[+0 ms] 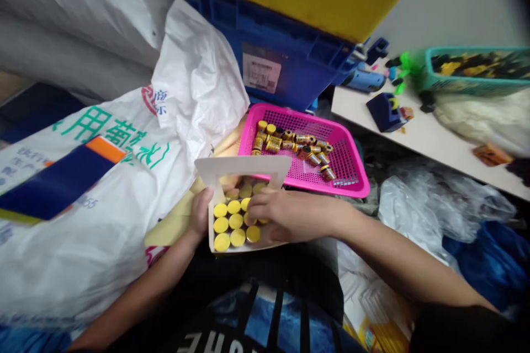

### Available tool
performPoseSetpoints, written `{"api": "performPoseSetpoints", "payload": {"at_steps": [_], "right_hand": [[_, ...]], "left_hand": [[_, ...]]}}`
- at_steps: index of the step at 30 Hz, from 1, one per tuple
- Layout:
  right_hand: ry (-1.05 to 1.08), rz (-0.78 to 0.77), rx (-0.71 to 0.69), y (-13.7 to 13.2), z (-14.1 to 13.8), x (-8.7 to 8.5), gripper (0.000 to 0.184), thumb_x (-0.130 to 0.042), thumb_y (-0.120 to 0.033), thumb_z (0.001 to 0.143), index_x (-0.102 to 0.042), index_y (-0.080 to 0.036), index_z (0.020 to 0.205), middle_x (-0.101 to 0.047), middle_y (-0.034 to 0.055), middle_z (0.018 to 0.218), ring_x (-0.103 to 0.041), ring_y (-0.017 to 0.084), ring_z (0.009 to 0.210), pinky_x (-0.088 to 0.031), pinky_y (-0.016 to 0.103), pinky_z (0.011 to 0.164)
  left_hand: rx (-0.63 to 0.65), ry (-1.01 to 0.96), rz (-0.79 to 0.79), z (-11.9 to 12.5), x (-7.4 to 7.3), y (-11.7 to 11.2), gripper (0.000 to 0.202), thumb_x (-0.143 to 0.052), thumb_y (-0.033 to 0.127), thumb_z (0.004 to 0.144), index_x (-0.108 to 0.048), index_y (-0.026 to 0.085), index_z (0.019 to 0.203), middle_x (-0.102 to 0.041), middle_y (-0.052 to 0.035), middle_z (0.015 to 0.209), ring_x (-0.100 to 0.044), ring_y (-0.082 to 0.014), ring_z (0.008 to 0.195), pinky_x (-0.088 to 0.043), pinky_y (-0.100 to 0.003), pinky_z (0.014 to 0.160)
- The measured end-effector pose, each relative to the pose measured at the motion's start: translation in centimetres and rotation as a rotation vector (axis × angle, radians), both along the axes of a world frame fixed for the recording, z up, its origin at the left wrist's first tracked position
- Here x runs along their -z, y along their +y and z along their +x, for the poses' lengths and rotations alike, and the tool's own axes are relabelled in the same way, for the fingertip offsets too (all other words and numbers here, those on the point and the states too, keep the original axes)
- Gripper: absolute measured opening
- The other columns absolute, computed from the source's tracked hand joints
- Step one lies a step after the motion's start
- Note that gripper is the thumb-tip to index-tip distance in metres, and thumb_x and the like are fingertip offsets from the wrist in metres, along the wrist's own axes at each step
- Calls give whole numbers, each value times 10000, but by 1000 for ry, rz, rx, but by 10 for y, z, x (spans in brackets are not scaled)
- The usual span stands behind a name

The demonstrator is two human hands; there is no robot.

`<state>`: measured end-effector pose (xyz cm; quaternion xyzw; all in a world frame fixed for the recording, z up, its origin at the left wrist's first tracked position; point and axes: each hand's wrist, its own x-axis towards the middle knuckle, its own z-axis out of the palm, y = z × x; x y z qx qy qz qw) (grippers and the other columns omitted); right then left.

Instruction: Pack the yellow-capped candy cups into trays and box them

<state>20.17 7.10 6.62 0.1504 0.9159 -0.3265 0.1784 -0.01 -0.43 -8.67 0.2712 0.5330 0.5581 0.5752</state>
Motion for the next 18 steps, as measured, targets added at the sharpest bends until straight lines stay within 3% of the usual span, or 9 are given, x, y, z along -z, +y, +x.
{"api": "performPoseSetpoints", "payload": {"at_steps": [2,3,5,7,10,13,15,18], "right_hand": [[-111,-142,169,31,29,-21,147,-623,-232,923,-690,-170,1039,-725,52,1009,-666,178,907,-516,274,790],[-204,-124,276,49,43,-26,166,-565,-270,959,-691,-166,988,-729,41,924,-673,161,821,-514,259,736],[-386,111,504,84,65,-18,238,-516,-325,978,-681,-156,1002,-730,65,916,-683,178,809,-512,269,719],[-468,388,647,110,76,9,290,-580,-327,939,-644,-142,1153,-697,133,1135,-671,237,1003,-512,301,812],[-486,504,655,120,75,56,403,-639,-253,879,-600,-142,1264,-582,190,1356,-588,304,1206,-487,355,932],[-529,525,667,110,69,83,405,-598,-221,879,-604,-92,1263,-617,255,1283,-622,369,1157,-491,470,931],[-545,521,699,106,68,85,389,-575,-248,893,-622,-60,1230,-663,277,1183,-648,394,1102,-495,521,910],[-495,452,692,105,77,68,275,-540,-288,922,-697,-122,1074,-713,195,1114,-667,328,1069,-508,449,919]], "left_hand": [[-21,39,29,0,0,0,490,-616,655,784,-758,187,763,-789,-110,880,-717,-366,951,-568,-432,873],[-33,55,39,0,0,1,483,-625,650,782,-757,187,746,-788,-110,873,-718,-365,945,-564,-431,882],[-47,42,36,0,1,1,480,-632,642,780,-762,180,755,-788,-109,875,-717,-366,953,-558,-434,893],[-43,-6,24,0,1,1,476,-627,631,786,-771,178,791,-788,-107,903,-711,-369,986,-555,-437,904],[-40,3,29,0,1,1,478,-651,650,762,-770,187,775,-788,-105,927,-702,-373,1014,-559,-427,901],[-58,30,24,1,0,1,487,-669,674,734,-752,194,729,-788,-103,882,-702,-382,1001,-569,-431,873],[-56,6,18,1,0,1,476,-658,666,748,-742,197,730,-787,-98,871,-706,-378,988,-566,-440,878],[-48,2,22,1,4,2,478,-641,669,757,-735,201,742,-783,-99,866,-706,-376,975,-559,-452,886]]}}
